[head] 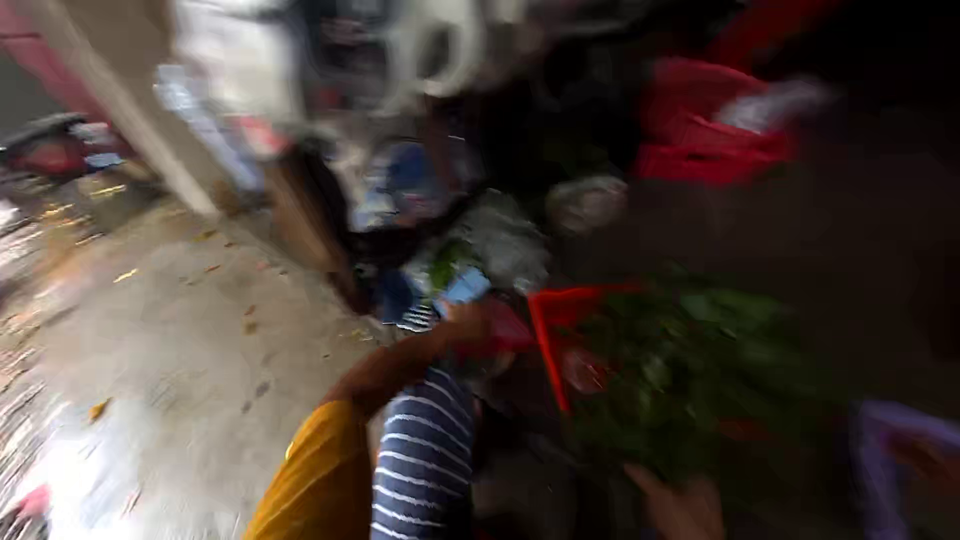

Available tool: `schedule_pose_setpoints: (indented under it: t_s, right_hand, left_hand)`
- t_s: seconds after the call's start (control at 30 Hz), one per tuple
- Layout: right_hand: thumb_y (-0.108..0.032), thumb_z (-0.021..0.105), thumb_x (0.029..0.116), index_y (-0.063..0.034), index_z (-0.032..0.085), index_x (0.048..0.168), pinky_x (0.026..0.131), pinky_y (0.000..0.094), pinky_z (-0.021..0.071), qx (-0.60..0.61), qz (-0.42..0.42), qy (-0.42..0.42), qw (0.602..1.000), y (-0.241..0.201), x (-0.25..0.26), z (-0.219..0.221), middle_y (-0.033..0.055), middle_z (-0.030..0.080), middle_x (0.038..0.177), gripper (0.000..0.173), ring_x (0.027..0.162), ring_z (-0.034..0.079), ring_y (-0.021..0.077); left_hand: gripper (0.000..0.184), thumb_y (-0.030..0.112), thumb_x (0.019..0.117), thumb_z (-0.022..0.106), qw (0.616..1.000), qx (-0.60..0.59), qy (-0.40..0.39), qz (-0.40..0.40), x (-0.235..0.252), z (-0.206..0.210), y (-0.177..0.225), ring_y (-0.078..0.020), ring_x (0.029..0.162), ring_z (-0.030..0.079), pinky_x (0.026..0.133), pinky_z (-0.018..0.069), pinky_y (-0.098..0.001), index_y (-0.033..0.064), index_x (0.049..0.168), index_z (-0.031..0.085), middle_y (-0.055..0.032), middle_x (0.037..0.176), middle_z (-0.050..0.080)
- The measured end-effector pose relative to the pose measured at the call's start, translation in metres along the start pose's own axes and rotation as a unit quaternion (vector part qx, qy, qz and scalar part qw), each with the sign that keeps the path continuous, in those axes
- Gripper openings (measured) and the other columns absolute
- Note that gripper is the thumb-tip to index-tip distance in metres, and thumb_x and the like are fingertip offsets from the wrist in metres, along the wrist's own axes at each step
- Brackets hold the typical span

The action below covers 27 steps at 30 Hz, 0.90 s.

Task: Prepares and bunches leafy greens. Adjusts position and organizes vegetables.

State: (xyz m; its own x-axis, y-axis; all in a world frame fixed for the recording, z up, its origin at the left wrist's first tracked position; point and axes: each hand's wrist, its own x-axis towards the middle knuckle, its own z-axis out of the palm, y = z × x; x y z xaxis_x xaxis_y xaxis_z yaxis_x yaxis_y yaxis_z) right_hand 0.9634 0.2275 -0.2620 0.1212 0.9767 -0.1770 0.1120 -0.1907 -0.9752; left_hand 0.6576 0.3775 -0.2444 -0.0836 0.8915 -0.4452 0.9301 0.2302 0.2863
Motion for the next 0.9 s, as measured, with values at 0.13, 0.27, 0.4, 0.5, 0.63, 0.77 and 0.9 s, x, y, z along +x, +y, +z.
schedule_pose_setpoints:
  t_s: [0.13, 0.27, 0.4, 0.5, 0.63, 0.77, 0.9]
  right_hand:
    - [-0.009, 0.082, 0.0700, 0.0040, 0.049, 0.139, 0.094, 0.0309, 0.0581, 0.016, 0.006, 0.099, 0.995, 0.023, 0.010, -0.005, 0.0107, 0.068, 0.120, 0.077, 0.108, 0.067, 0.0108]
    - [-0.012, 0.080, 0.0694, 0.0036, 0.053, 0.134, 0.091, 0.0262, 0.0592, 0.030, -0.016, 0.120, 0.992, 0.027, 0.001, -0.023, 0.0054, 0.071, 0.114, 0.071, 0.103, 0.069, 0.0056]
    - [-0.010, 0.080, 0.0702, 0.0028, 0.054, 0.132, 0.089, 0.0243, 0.0595, 0.028, -0.022, 0.128, 0.991, 0.031, -0.001, -0.029, 0.0030, 0.072, 0.111, 0.069, 0.101, 0.069, 0.0036]
    - [-0.008, 0.083, 0.0746, 0.0041, 0.055, 0.133, 0.094, 0.0252, 0.0584, 0.037, -0.029, 0.131, 0.990, 0.031, -0.007, -0.036, 0.0048, 0.073, 0.113, 0.066, 0.104, 0.069, 0.0047]
    - [-0.009, 0.086, 0.0763, 0.0034, 0.052, 0.139, 0.102, 0.0262, 0.0548, 0.059, -0.021, 0.114, 0.992, 0.034, -0.002, -0.040, 0.0068, 0.071, 0.122, 0.072, 0.113, 0.067, 0.0068]
    - [-0.007, 0.085, 0.0786, 0.0036, 0.050, 0.142, 0.105, 0.0277, 0.0520, 0.069, 0.011, 0.104, 0.992, 0.032, -0.003, -0.051, 0.0096, 0.068, 0.127, 0.073, 0.118, 0.064, 0.0092]
    - [-0.006, 0.084, 0.0785, 0.0037, 0.051, 0.141, 0.106, 0.0262, 0.0503, 0.096, 0.015, 0.117, 0.988, 0.034, -0.001, -0.060, 0.0089, 0.068, 0.128, 0.071, 0.119, 0.063, 0.0078]
  left_hand:
    - [0.034, 0.025, 0.1039, 0.055, 0.998, 0.014, 0.032, 0.047, 0.039, -0.017, 0.007, -0.0504, 0.116, 0.062, 0.095, 0.0461, -0.0729, 0.0006, 0.124, 0.067, -0.0295, 0.121, 0.066]
    - [0.030, 0.024, 0.1017, 0.060, 0.980, -0.021, 0.144, 0.139, 0.029, -0.079, 0.036, -0.0523, 0.108, 0.065, 0.089, 0.0470, -0.0765, 0.0033, 0.120, 0.071, -0.0295, 0.111, 0.069]
    - [0.029, 0.019, 0.1006, 0.062, 0.935, -0.051, 0.259, 0.237, 0.037, -0.143, 0.066, -0.0503, 0.110, 0.064, 0.096, 0.0453, -0.0730, -0.0028, 0.119, 0.069, -0.0316, 0.112, 0.068]
    - [0.037, 0.026, 0.0997, 0.057, 0.890, -0.112, 0.289, 0.335, 0.083, -0.166, 0.086, -0.0338, 0.105, 0.065, 0.093, 0.0499, -0.0587, -0.0029, 0.121, 0.064, -0.0265, 0.114, 0.066]
    - [0.036, 0.023, 0.1021, 0.053, 0.898, -0.161, 0.286, 0.293, 0.154, -0.148, 0.091, -0.0328, 0.099, 0.065, 0.088, 0.0521, -0.0576, -0.0026, 0.126, 0.061, -0.0265, 0.116, 0.064]
    - [0.040, 0.017, 0.1035, 0.053, 0.925, -0.094, 0.199, 0.309, 0.199, -0.109, 0.084, -0.0431, 0.121, 0.060, 0.105, 0.0469, -0.0580, -0.0087, 0.133, 0.058, -0.0331, 0.130, 0.061]
    - [0.038, 0.016, 0.1012, 0.057, 0.922, -0.077, 0.027, 0.378, 0.130, -0.069, 0.116, -0.0320, 0.114, 0.065, 0.101, 0.0523, -0.0472, -0.0065, 0.132, 0.060, -0.0270, 0.128, 0.064]
